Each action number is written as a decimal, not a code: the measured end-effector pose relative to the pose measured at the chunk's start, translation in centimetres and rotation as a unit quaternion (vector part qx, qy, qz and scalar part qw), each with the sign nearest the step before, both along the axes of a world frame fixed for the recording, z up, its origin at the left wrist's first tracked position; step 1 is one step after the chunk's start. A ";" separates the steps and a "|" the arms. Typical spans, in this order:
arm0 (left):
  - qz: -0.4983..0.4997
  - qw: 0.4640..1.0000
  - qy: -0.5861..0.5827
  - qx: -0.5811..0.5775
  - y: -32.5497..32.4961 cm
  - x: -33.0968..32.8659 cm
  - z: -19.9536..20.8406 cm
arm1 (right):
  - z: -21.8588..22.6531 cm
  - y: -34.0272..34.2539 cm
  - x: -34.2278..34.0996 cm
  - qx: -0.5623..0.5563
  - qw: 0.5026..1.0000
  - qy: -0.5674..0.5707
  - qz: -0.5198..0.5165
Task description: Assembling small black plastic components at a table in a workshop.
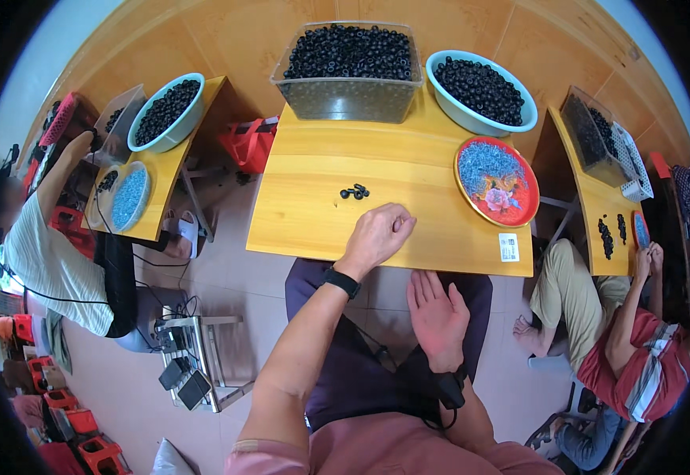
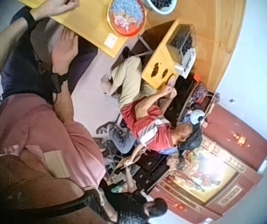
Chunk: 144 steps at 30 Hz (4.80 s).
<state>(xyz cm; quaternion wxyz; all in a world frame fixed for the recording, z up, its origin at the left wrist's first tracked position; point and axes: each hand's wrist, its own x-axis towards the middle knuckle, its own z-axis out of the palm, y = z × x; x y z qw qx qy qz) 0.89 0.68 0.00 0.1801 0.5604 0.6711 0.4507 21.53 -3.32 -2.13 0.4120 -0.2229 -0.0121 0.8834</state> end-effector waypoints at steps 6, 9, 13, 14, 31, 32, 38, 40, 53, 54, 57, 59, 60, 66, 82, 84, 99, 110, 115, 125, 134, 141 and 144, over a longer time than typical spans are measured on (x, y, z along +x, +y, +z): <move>-0.003 1.000 0.005 0.004 0.0 0.2 0.0 | -0.9 1.6 1.0 0.008 1.000 -0.004 -0.012; 0.000 1.000 0.006 0.005 -0.1 -0.1 -0.1 | 0.4 2.5 0.7 -0.019 0.999 0.022 -0.039; -0.003 1.000 -0.002 -0.003 -0.2 0.1 0.2 | 1.1 2.0 1.0 -0.034 0.998 0.033 -0.034; -0.002 1.000 -0.001 -0.004 -0.2 0.1 0.2 | 1.7 1.5 1.0 -0.038 0.999 0.014 -0.037; 0.244 0.958 0.149 0.027 -2.8 -6.5 -1.6 | 2.0 1.0 3.6 -0.051 0.997 0.033 -0.042; 0.239 0.956 0.170 0.025 -2.6 -6.8 -1.7 | 2.9 0.0 3.7 -0.038 0.999 0.008 -0.001; 0.234 0.961 0.144 -0.010 -1.6 -6.2 0.4 | 5.3 2.2 4.8 0.191 0.970 -0.153 0.006; 0.232 0.962 0.145 0.001 -1.9 -6.7 0.2 | 6.4 4.9 5.2 0.318 0.890 -0.325 -0.043; 0.098 0.972 -0.209 0.042 0.0 -0.9 -2.0 | 7.1 21.3 1.6 0.646 0.379 -0.663 -0.002; 0.105 0.979 -0.173 0.020 -0.1 -0.7 -2.0 | 6.6 21.7 1.0 0.625 0.379 -0.681 0.050; 0.113 0.984 -0.135 0.005 -0.1 0.1 -0.7 | 4.8 23.2 0.4 0.607 0.364 -0.700 0.097; 0.083 0.982 -0.169 0.025 -0.4 -0.4 -0.6 | 4.8 23.2 -0.5 0.620 0.354 -0.694 0.094; 0.082 0.982 -0.167 0.036 -0.3 -0.5 -1.2 | 4.8 23.2 -0.6 0.619 0.351 -0.697 0.092; 0.073 0.990 -0.085 0.088 -0.3 -0.4 -0.9 | 6.2 22.8 -0.6 0.603 0.303 -0.727 0.126; 0.081 0.987 -0.116 0.080 -0.4 0.1 -1.0 | 6.9 21.7 1.8 0.615 0.320 -0.721 0.009; 0.081 0.988 -0.115 0.069 -0.4 0.1 -0.9 | 6.1 22.1 2.3 0.610 0.299 -0.733 0.027; 0.080 0.988 -0.125 0.048 -0.4 -0.1 -0.6 | 8.9 22.3 3.4 0.543 0.321 -0.755 0.180; 0.078 0.989 -0.118 0.040 -0.3 -0.2 -0.7 | 6.8 24.1 2.7 0.538 0.423 -0.726 0.072; 0.082 0.989 -0.119 0.038 -0.4 -0.2 -0.4 | 6.3 23.6 1.3 0.632 0.330 -0.697 0.075; 0.080 0.988 -0.124 0.039 -0.2 -0.1 -0.5 | 6.6 24.6 1.4 0.575 0.415 -0.704 0.038; 0.080 0.989 -0.113 0.047 -0.3 -0.1 -0.6 | 8.1 23.4 2.6 0.505 0.599 -0.616 0.082; 0.099 0.988 -0.114 0.029 -0.5 -0.5 -1.0 | 7.3 17.3 -0.7 0.583 0.597 -0.551 0.003; 0.088 0.978 -0.175 0.069 -0.5 -0.7 -2.2 | 5.5 14.8 -3.2 0.612 0.592 -0.521 0.059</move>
